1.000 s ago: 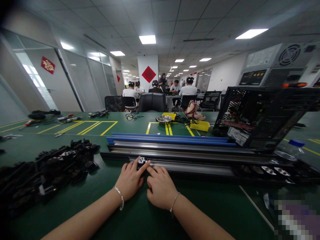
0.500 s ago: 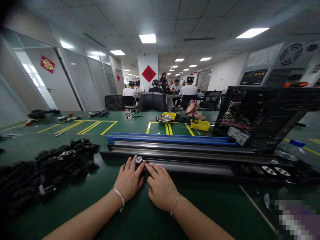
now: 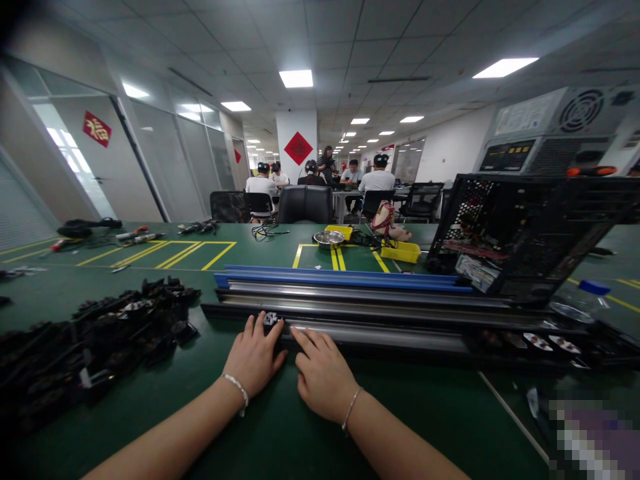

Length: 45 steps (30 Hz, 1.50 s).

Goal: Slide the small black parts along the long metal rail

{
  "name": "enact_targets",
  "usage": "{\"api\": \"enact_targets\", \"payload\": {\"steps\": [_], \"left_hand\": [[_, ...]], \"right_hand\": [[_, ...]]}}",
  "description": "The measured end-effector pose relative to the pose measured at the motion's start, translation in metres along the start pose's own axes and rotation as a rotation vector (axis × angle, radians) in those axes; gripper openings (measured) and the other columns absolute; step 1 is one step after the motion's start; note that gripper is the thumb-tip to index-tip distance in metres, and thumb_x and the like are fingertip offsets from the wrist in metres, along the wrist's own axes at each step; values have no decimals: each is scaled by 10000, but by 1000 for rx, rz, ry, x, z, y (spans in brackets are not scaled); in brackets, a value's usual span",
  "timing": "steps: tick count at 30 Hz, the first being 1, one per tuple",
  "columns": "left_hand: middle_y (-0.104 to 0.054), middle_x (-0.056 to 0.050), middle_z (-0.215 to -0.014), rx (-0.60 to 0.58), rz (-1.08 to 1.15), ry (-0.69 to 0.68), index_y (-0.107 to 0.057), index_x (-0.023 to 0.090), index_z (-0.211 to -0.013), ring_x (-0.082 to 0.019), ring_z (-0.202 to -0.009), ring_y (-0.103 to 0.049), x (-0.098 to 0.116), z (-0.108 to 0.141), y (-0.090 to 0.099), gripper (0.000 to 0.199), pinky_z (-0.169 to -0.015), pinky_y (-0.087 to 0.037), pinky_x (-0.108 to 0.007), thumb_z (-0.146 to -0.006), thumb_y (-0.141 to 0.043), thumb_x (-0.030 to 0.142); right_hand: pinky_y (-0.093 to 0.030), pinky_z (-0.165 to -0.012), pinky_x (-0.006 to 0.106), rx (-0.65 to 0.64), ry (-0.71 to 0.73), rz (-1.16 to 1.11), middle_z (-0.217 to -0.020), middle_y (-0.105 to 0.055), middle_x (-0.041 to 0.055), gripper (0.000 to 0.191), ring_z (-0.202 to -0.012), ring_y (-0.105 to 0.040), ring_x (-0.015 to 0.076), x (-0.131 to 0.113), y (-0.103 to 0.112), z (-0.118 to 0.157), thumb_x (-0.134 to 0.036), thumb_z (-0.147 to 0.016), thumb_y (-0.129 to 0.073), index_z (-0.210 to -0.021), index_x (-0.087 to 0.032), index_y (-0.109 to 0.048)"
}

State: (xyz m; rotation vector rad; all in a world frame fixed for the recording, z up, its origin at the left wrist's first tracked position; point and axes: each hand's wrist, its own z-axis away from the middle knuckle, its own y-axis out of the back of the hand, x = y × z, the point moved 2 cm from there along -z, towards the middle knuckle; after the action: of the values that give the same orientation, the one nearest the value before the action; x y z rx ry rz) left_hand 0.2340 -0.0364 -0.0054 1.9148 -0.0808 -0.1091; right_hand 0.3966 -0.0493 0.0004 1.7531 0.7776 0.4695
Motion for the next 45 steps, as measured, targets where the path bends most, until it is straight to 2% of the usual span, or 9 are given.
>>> {"api": "enact_targets", "payload": {"steps": [9, 15, 20, 29, 34, 39, 45], "left_hand": [[-345, -194, -1382, -50, -29, 44, -415, 277, -1305, -375, -1219, -377, -8, -1, 0, 567, -879, -385, -428, -771, -545, 415], [-338, -160, -1403, -99, -4, 25, -313, 344, -1360, -325, -1177, -442, -11, -3, 3, 624, -882, -395, -404, -783, -539, 418], [-347, -176, -1398, -120, 18, 16, -331, 297, -1363, -299, -1150, -481, -14, -6, 4, 622, -900, -394, -379, -794, -516, 467], [-429, -145, -1341, -139, 20, 29, -365, 350, -1336, -287, -1117, -510, -23, -5, 11, 533, -873, -416, -393, -840, -398, 543], [-336, -159, -1392, -112, 38, 66, -372, 306, -1337, -292, -1182, -453, -25, -3, 8, 545, -893, -409, -376, -837, -424, 517], [-356, -165, -1359, -86, 66, 91, -383, 238, -1335, -267, -1161, -476, -31, -2, 5, 551, -918, -395, -354, -858, -373, 515], [-366, -184, -1339, -59, 41, 94, -394, 216, -1329, -256, -1114, -515, -37, -1, 6, 553, -914, -392, -337, -875, -315, 521]], "right_hand": [[-211, -1066, 398, 10, 7, 1, -1431, -336, 37, 159, -1274, -296, 228, 2, -1, 2, -249, -790, -486, -872, -186, -607], [-210, -1067, 396, 10, 1, -1, -1425, -346, 40, 161, -1265, -307, 227, 1, 0, 1, -247, -790, -485, -872, -185, -608], [-223, -1061, 395, 9, 2, -9, -1428, -341, 36, 163, -1259, -316, 230, 1, 1, 1, -243, -791, -481, -869, -187, -613], [-226, -1061, 391, 3, -6, -13, -1424, -347, 31, 164, -1255, -319, 221, 2, 1, 1, -235, -786, -481, -872, -188, -614], [-232, -1059, 403, 0, -4, -16, -1425, -345, 33, 164, -1256, -321, 229, 1, 3, 1, -238, -789, -479, -868, -186, -613], [-245, -1054, 404, 8, 0, -23, -1421, -354, 33, 162, -1250, -335, 232, 1, 4, 1, -234, -792, -473, -855, -185, -614], [-248, -1050, 399, 12, 6, -32, -1417, -359, 42, 147, -1247, -339, 231, 2, 4, 0, -228, -792, -476, -839, -182, -607]]}}
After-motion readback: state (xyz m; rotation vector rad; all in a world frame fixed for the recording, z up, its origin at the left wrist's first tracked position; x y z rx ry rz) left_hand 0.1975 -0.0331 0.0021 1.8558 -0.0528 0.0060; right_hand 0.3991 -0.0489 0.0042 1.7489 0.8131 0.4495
